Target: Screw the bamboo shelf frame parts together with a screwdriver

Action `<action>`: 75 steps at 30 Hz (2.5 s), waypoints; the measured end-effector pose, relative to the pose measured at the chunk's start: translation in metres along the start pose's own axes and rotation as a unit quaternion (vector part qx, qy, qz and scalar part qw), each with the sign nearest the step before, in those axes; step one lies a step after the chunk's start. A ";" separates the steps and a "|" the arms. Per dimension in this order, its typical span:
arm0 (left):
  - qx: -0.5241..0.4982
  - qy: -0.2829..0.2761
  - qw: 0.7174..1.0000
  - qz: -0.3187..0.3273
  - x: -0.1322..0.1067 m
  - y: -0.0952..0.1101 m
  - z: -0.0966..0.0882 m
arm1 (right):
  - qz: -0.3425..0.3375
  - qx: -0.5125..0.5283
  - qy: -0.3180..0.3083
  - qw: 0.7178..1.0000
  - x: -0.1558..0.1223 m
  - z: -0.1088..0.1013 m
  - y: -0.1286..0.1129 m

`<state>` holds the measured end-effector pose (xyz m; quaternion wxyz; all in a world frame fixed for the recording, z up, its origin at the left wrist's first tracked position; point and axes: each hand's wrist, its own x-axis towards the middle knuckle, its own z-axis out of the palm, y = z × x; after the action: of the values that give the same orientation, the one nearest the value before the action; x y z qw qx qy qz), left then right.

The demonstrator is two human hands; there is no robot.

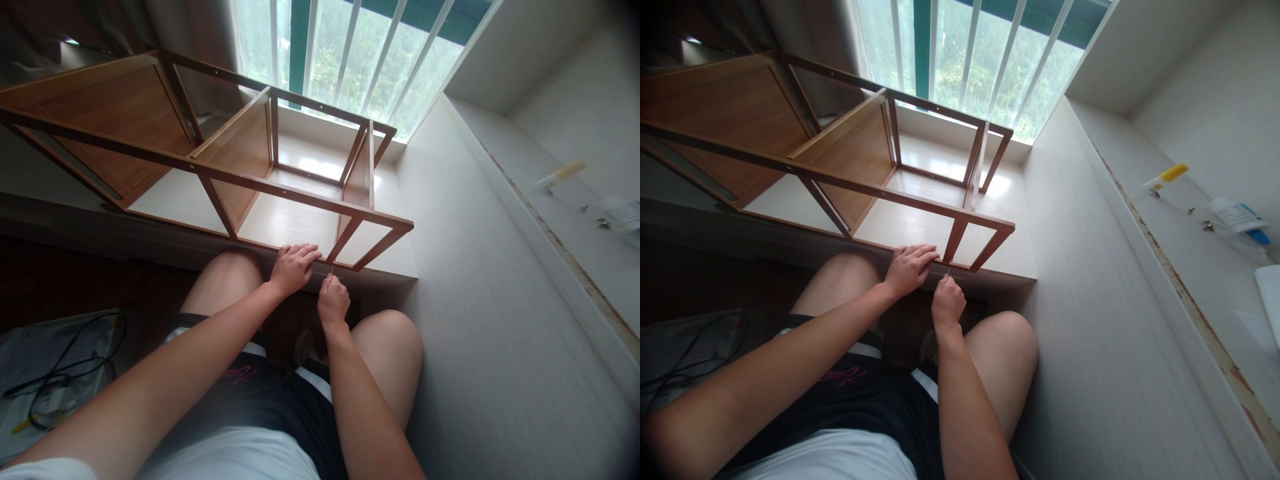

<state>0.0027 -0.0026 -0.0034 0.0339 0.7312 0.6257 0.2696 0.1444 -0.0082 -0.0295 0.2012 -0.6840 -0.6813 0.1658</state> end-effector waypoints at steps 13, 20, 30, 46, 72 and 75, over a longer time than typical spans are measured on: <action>-0.007 -0.003 1.000 -0.002 0.001 0.001 -0.002 | 0.044 0.488 -0.068 0.869 0.004 0.018 0.006; -0.007 0.004 1.000 0.001 0.001 0.000 -0.001 | 0.102 0.594 -0.101 0.791 0.001 0.020 -0.003; -0.010 0.014 1.000 0.001 0.001 0.000 -0.004 | -0.007 0.334 -0.008 0.943 0.001 0.013 0.002; -0.041 0.008 0.999 -0.009 0.002 -0.005 -0.008 | -0.009 -0.040 -0.066 0.997 -0.009 -0.016 -0.009; -0.036 0.017 0.999 -0.009 0.000 -0.005 -0.025 | -0.200 0.198 0.286 0.916 0.056 -0.200 -0.077; -0.059 0.042 0.997 -0.010 0.001 -0.004 -0.028 | -0.175 0.167 0.222 0.945 0.041 -0.200 -0.080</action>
<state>-0.0134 -0.0086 0.0195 0.0533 0.7098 0.6166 0.3363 0.1760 0.0219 0.1849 0.4843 -0.5299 -0.6912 0.0830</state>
